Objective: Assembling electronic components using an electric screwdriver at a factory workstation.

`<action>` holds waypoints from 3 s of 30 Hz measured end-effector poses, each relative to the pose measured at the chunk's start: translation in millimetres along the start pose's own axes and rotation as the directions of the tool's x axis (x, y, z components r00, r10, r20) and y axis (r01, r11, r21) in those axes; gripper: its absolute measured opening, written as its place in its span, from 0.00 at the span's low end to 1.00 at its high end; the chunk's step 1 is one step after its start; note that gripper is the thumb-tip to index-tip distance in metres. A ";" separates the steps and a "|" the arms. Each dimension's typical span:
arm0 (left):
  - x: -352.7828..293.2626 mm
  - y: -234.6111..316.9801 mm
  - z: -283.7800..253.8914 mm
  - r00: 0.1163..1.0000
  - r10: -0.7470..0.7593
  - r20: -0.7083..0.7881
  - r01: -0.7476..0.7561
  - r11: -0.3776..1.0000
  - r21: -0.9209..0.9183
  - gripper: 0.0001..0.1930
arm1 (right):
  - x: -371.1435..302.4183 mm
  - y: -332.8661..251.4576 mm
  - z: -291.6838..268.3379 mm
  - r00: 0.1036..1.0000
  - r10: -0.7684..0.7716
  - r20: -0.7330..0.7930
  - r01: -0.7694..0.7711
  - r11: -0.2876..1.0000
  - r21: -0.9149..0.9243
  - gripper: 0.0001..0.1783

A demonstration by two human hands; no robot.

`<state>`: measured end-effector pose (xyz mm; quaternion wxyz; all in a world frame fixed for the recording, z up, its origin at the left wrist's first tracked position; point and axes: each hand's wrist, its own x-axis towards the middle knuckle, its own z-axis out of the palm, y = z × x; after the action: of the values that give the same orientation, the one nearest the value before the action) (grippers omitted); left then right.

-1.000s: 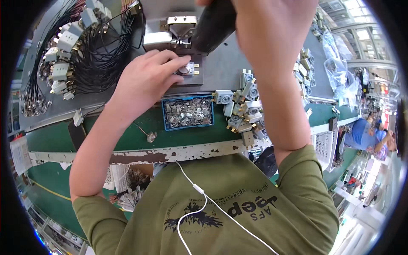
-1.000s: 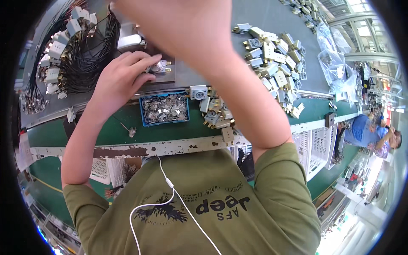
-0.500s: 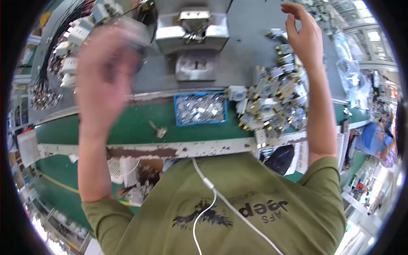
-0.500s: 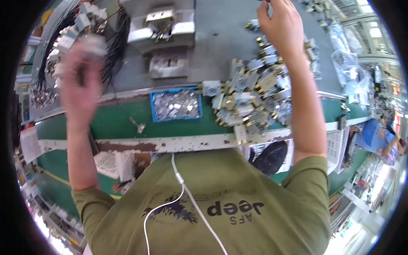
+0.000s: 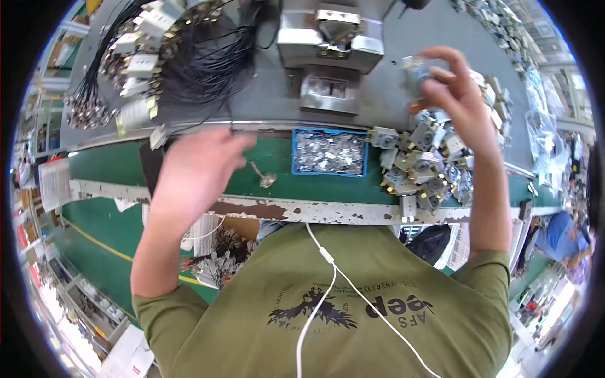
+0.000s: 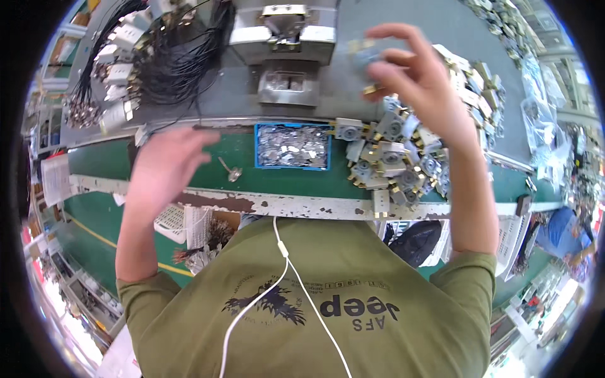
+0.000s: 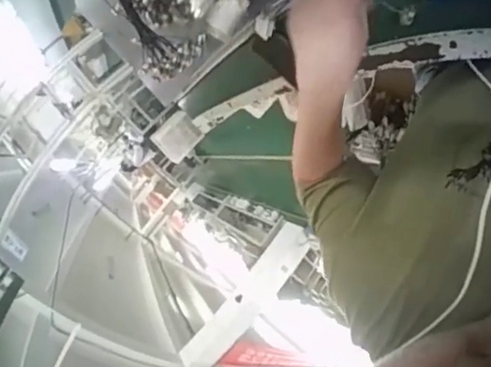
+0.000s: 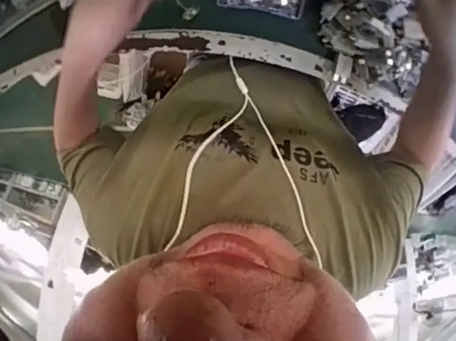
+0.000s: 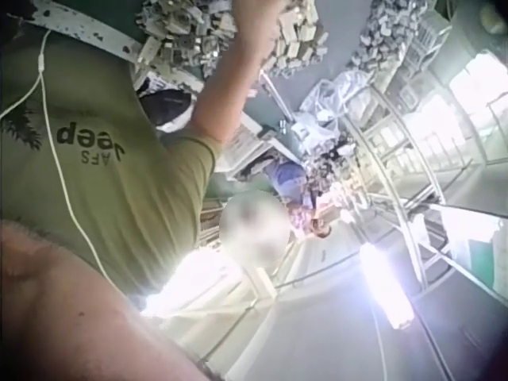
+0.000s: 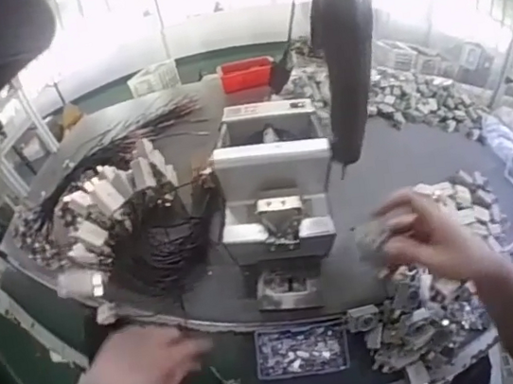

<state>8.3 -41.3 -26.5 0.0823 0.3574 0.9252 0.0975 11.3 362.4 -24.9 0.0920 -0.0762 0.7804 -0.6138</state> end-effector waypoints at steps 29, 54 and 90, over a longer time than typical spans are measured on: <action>66.5 10.8 20.8 0.899 0.423 -0.112 -0.436 0.888 -0.146 0.07 | 40.2 9.4 88.9 0.955 -0.269 0.125 0.241 0.459 -0.855 0.19; 115.4 -8.9 13.8 0.871 0.323 -0.370 -0.382 0.919 -0.098 0.09 | -12.0 -2.0 85.0 0.824 0.444 0.351 -0.494 0.867 0.064 0.15; 93.5 20.8 17.6 0.880 0.412 -0.236 -0.469 0.833 -0.293 0.12 | -23.6 -5.0 76.5 0.991 0.131 0.028 -0.129 0.989 -0.070 0.26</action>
<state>-42.7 39.3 -46.3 0.0424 0.5324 0.7898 0.3015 52.4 294.5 -36.4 0.1419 -0.0381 0.8024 -0.5784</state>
